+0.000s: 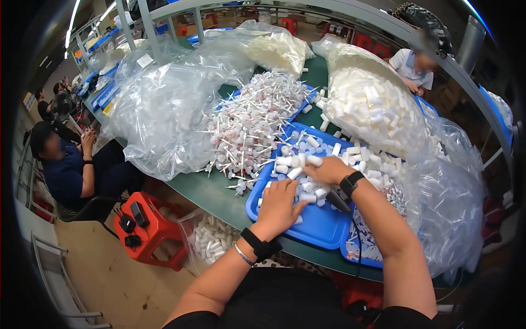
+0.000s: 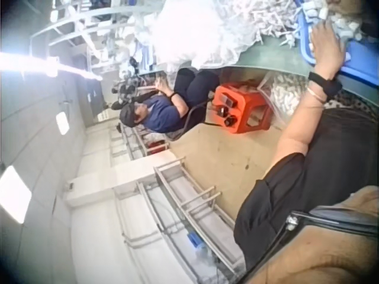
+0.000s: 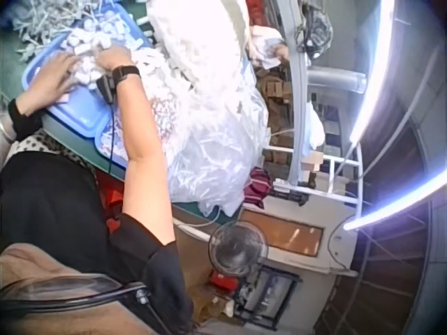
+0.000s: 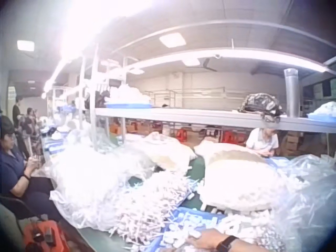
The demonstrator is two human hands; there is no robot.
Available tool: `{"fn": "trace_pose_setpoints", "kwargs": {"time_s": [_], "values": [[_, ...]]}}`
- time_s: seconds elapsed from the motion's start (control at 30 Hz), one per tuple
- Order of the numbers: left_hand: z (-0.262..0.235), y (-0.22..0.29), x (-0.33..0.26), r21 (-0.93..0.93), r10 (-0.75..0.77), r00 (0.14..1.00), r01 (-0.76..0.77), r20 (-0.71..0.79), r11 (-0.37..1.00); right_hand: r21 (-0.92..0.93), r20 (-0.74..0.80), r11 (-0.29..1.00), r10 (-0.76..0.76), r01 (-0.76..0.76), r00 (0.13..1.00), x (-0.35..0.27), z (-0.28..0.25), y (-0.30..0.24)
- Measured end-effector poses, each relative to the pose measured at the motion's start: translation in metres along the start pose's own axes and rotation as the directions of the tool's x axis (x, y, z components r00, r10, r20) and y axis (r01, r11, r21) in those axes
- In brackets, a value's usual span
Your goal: The person assembles cotton swabs by inserting a thin stick into a white cylindrical foam piece. They pick up the components from a blue tray, insert the stick into the foam, and place the finished swab into a pile on the table. The process is repeated continuously throughout the video.
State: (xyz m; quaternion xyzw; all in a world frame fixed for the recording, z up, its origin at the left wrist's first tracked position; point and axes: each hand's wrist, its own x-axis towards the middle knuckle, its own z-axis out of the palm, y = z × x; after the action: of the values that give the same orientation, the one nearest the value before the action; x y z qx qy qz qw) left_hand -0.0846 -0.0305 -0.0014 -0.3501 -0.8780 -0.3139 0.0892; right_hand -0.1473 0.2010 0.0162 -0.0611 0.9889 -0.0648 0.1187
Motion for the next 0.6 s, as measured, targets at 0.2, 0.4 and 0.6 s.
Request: {"fn": "trace_pose_setpoints", "kwargs": {"time_s": [0.2, 0.4, 0.6], "values": [[-0.007, -0.004, -0.002, -0.231, 0.029, 1.000, -0.026, 0.010, 0.973, 0.125, -0.020, 0.970, -0.207, 0.208, 0.978, -0.051, -0.015, -0.025], [-0.011, 0.003, -0.009, -0.396, 0.182, 0.970, -0.106, 0.161, 0.912, 0.190, 0.053, 0.945, -0.282, 0.268, 0.958, -0.087, -0.034, -0.027], [-0.017, 0.001, -0.007, -0.389, 0.211, 0.964, -0.134, 0.160, 0.911, 0.130, -0.155, 0.923, -0.342, 0.362, 0.927, -0.033, -0.085, -0.025]]}}
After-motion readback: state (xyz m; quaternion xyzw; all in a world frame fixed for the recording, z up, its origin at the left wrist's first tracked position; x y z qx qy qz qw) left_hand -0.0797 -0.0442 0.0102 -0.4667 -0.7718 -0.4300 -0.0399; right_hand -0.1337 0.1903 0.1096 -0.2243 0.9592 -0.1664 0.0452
